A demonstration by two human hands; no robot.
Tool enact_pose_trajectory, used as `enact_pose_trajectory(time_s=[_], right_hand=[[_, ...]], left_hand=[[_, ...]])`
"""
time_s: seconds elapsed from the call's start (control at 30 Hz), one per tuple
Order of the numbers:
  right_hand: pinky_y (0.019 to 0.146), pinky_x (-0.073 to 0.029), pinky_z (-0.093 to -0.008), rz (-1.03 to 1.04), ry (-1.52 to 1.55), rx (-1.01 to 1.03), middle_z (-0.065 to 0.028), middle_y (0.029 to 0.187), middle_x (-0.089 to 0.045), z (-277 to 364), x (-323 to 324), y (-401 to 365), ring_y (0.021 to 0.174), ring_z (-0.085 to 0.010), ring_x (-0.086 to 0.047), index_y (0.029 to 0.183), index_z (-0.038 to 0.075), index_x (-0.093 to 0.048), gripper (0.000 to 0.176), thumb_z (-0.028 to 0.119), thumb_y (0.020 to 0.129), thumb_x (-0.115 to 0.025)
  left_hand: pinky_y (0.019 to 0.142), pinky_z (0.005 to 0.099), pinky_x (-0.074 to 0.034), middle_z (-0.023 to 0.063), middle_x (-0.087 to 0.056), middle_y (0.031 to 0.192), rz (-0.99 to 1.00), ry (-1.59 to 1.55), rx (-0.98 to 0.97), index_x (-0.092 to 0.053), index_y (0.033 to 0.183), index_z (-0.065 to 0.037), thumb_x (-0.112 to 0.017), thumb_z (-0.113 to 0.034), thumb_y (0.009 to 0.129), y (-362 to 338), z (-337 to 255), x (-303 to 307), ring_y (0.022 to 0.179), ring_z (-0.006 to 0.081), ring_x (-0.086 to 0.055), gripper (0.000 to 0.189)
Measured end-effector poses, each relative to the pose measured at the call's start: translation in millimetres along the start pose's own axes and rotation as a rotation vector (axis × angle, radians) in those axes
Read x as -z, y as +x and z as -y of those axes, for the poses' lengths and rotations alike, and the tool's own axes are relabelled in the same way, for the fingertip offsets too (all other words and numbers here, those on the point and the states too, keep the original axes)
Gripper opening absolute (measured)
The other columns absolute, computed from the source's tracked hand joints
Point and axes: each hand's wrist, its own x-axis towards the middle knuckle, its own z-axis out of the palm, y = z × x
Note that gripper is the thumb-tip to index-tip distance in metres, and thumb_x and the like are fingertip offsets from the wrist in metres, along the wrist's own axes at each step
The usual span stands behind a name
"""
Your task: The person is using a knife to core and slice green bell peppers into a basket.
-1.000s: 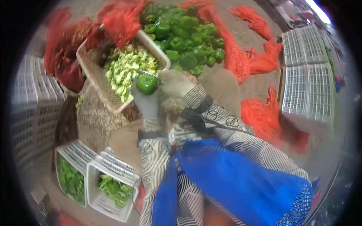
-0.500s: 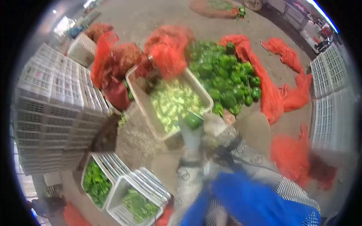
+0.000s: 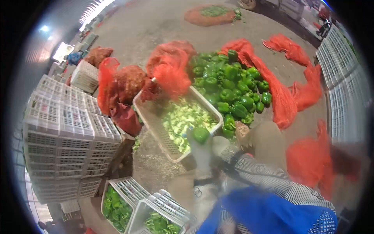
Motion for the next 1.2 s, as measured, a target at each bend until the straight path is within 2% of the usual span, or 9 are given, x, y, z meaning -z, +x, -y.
enact_pose_trajectory(time_s=[0.03, 0.1, 0.23, 0.33, 0.47, 0.6, 0.97, 1.17, 1.2], right_hand=[[0.068, -0.056, -0.0421, -0.058, -0.13, -0.013, -0.0176, 0.082, -0.07, 2, 1, 4, 0.077, -0.0326, -0.07, 0.085, 0.002, -0.071, 0.02, 0.013, 0.086, -0.054], [0.065, -0.056, -0.0417, -0.153, -0.176, -0.054, -0.0173, 0.079, -0.069, 4, -5, 15, 0.074, -0.0323, -0.069, 0.083, 0.002, -0.07, 0.018, 0.011, 0.085, -0.055], [0.067, -0.056, -0.0421, -0.158, -0.068, -0.128, -0.0199, 0.08, -0.068, -31, -50, 44, 0.075, -0.0336, -0.069, 0.083, -0.001, -0.07, 0.016, 0.007, 0.081, -0.056], [0.075, -0.056, -0.0445, -0.057, 0.028, -0.2, -0.025, 0.088, -0.069, 7, -4, 34, 0.086, -0.0381, -0.07, 0.087, -0.004, -0.071, 0.02, 0.007, 0.082, -0.055], [0.079, -0.055, -0.0448, -0.005, 0.068, -0.218, -0.0262, 0.091, -0.069, 9, -2, 30, 0.09, -0.0392, -0.069, 0.089, -0.005, -0.07, 0.021, 0.007, 0.081, -0.055], [0.079, -0.055, -0.0443, 0.04, 0.1, -0.232, -0.0266, 0.091, -0.068, 14, -6, 19, 0.09, -0.0389, -0.069, 0.089, -0.005, -0.071, 0.021, 0.007, 0.079, -0.056], [0.079, -0.056, -0.0433, 0.098, 0.153, -0.303, -0.0244, 0.095, -0.069, 2, -37, 52, 0.093, -0.0367, -0.069, 0.092, -0.003, -0.071, 0.021, 0.01, 0.078, -0.061], [0.077, -0.056, -0.0409, 0.269, 0.003, -0.093, -0.0221, 0.092, -0.07, -2, -51, 67, 0.089, -0.0351, -0.069, 0.091, -0.003, -0.071, 0.021, 0.009, 0.076, -0.062], [0.078, -0.056, -0.0401, 0.319, -0.064, 0.007, -0.0221, 0.094, -0.07, -3, -51, 67, 0.09, -0.0344, -0.069, 0.094, -0.003, -0.071, 0.023, 0.009, 0.078, -0.06]], left_hand=[[0.109, 0.039, -0.038, 0.0236, -0.046, 0.139, 0.009, -0.193, 0.188, -0.025, 0.149, 0.0, -0.076, -0.015, 0.079, -4, -51, 8, 0.127, 0.032, -0.049, 0.088], [0.106, 0.0387, -0.041, 0.0228, -0.05, 0.134, 0.004, -0.292, 0.258, -0.031, 0.146, -0.002, -0.069, -0.012, 0.082, 20, -57, 16, 0.122, 0.0308, -0.052, 0.076], [0.091, 0.0365, -0.048, 0.0207, -0.061, 0.114, -0.128, -0.007, 0.164, -0.048, 0.131, 0.002, -0.077, -0.029, 0.078, 57, -5, 1, 0.1, 0.029, -0.061, 0.067], [0.091, 0.0368, -0.049, 0.0214, -0.06, 0.113, -0.107, -0.083, 0.028, -0.05, 0.125, 0.005, -0.081, -0.038, 0.077, 70, 40, 6, 0.1, 0.0281, -0.06, 0.071], [0.088, 0.0319, -0.05, 0.0165, -0.06, 0.111, -0.16, -0.25, 0.095, -0.047, 0.126, 0.004, -0.082, -0.03, 0.078, 74, 33, -1, 0.097, 0.023, -0.059, 0.068], [0.088, 0.0308, -0.049, 0.0149, -0.059, 0.113, -0.174, -0.521, 0.195, -0.045, 0.13, 0.004, -0.081, -0.028, 0.08, 73, 40, -2, 0.098, 0.023, -0.058, 0.069], [0.093, 0.0336, -0.048, 0.0173, -0.057, 0.12, -0.211, -0.376, 0.105, -0.048, 0.13, 0.002, -0.079, -0.037, 0.082, 79, 72, 7, 0.107, 0.0261, -0.056, 0.069], [0.104, 0.0505, -0.046, 0.021, -0.046, 0.136, -0.361, -0.284, 0.409, -0.034, 0.142, -0.008, -0.065, -0.064, 0.082, 87, 75, 27, 0.127, 0.0339, -0.045, 0.089], [0.103, 0.0521, -0.047, 0.0204, -0.046, 0.136, -0.299, -0.51, 0.413, -0.037, 0.14, -0.009, -0.065, -0.067, 0.08, 82, 65, 35, 0.125, 0.0343, -0.047, 0.088]])
